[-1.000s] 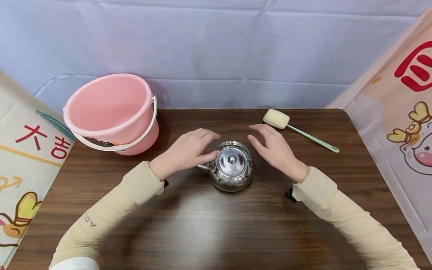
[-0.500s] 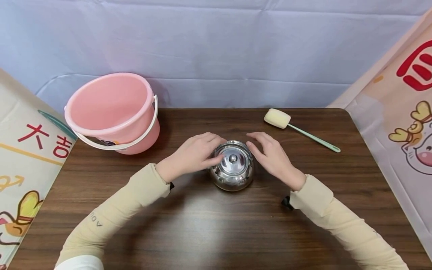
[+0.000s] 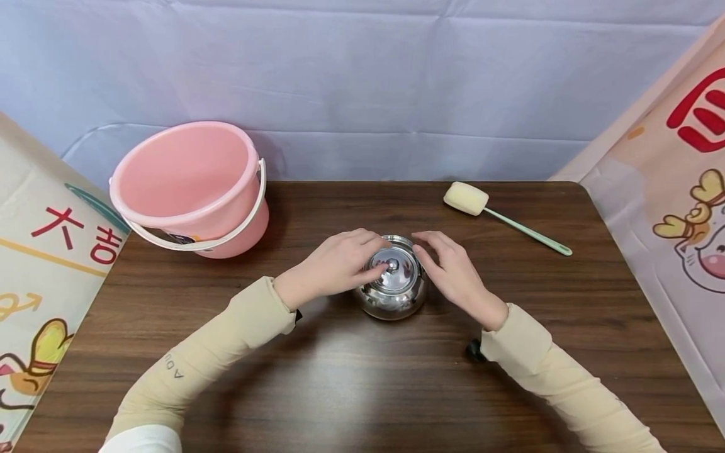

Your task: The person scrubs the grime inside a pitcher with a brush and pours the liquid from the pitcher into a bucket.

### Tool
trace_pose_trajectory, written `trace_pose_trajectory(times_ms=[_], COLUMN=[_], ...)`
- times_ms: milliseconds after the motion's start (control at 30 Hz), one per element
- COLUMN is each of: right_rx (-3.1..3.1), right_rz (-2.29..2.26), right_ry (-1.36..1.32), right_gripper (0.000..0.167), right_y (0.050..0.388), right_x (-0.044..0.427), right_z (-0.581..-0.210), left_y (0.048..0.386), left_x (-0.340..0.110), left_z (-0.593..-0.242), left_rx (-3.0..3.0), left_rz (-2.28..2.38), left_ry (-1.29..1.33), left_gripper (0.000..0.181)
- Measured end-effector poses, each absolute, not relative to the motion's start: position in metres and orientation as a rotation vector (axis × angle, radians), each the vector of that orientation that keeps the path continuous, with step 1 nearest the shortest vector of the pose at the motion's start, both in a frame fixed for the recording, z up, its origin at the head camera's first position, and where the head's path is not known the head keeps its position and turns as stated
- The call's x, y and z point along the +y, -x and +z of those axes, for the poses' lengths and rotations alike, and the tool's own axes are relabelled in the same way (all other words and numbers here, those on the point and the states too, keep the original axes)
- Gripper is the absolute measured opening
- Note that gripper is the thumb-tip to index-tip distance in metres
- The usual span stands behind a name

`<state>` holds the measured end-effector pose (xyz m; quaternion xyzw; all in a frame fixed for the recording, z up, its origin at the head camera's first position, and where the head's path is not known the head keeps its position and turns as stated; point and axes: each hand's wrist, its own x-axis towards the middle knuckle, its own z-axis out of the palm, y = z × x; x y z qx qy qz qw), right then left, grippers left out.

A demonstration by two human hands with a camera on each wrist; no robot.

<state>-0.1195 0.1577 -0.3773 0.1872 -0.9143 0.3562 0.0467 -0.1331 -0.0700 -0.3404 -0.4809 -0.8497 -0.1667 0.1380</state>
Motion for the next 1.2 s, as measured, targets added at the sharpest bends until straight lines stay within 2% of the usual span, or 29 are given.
trace_pose_trajectory(times_ms=[1200], right_rx=[-2.777], right_rz=[1.279], right_ry=[-0.342], right_gripper=[0.042], right_y=[0.109], right_x=[0.144], right_z=[-0.401], left_y=[0.131], left_x=[-0.044], left_z=[-0.353], left_rx=[-2.464], left_rz=[-0.363], left_ry=[1.483], left_gripper=[0.013])
